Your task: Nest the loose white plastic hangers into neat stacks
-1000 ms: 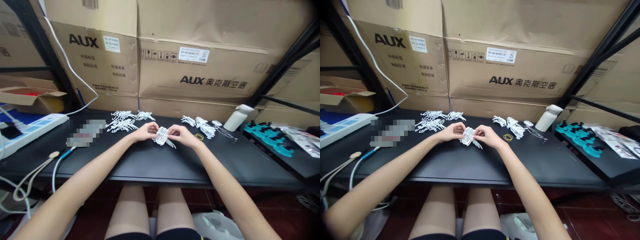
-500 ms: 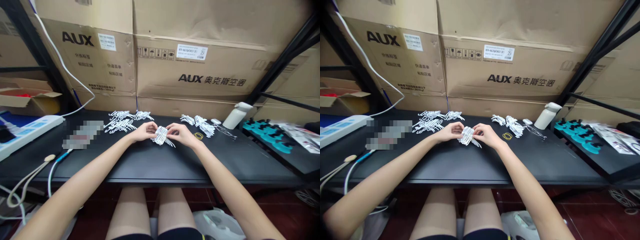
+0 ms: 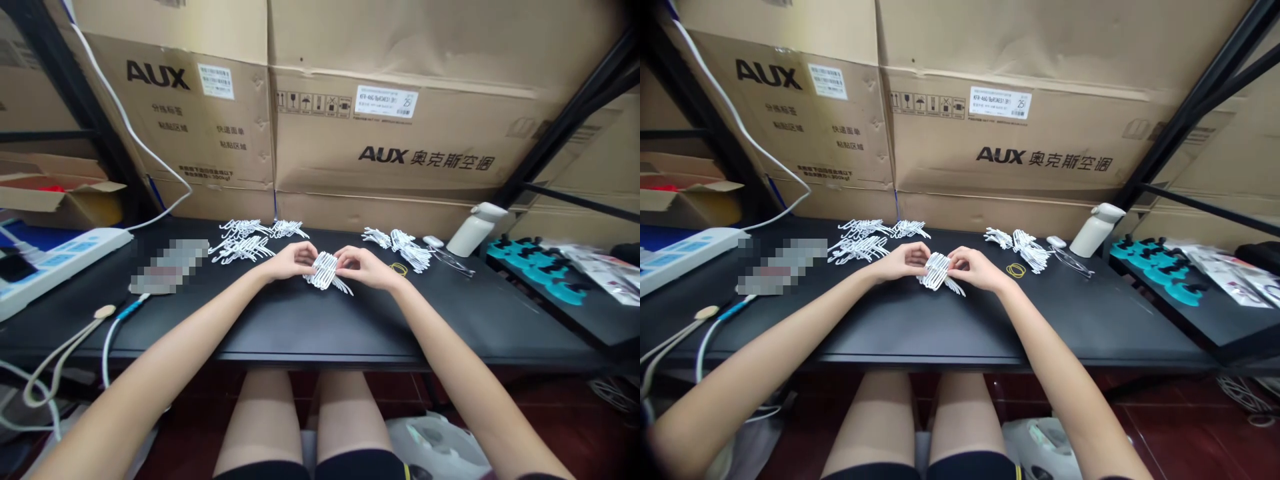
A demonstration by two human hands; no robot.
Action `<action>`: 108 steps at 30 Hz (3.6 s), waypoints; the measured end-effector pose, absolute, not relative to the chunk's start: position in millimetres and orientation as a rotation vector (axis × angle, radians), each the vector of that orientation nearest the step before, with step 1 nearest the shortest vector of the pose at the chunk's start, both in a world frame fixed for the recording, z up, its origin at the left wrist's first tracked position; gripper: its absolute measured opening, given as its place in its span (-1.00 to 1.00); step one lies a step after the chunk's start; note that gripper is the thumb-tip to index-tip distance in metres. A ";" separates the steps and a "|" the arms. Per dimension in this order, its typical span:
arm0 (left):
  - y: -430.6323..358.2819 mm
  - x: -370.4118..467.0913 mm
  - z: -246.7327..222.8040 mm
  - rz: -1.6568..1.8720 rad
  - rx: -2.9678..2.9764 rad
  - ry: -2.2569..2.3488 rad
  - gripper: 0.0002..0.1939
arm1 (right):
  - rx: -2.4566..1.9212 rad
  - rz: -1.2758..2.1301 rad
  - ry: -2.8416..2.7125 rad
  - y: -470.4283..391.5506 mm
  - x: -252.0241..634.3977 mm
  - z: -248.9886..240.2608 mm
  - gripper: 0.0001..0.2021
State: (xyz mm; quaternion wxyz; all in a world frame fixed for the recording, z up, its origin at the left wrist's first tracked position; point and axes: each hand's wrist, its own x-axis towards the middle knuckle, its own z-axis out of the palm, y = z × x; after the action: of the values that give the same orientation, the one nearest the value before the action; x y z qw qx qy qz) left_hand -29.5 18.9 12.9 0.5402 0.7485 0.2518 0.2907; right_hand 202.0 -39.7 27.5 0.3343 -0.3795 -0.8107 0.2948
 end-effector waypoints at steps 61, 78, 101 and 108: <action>-9.8 -10.1 9.6 0.909 2.857 0.661 -0.78 | -1.378 0.772 -1.635 -37.3 182.0 9.5 -0.59; -6.3 -14.7 12.9 1.084 2.606 0.798 -0.89 | -1.201 0.932 -1.614 -27.7 184.7 3.5 -0.78; 10.2 -23.3 14.4 0.606 1.883 0.633 -0.48 | -0.993 0.310 -1.923 -44.4 182.5 21.2 -0.92; 12.8 -24.8 12.1 0.683 1.881 0.715 -0.50 | -1.044 0.334 -2.025 -39.5 186.5 15.8 -0.93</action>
State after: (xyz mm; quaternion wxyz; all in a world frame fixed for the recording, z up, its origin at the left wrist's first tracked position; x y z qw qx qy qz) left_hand -24.8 12.8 12.1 0.4869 0.7732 0.2938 0.2807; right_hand 186.5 -39.5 15.8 0.4072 -0.4142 -0.8032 0.1326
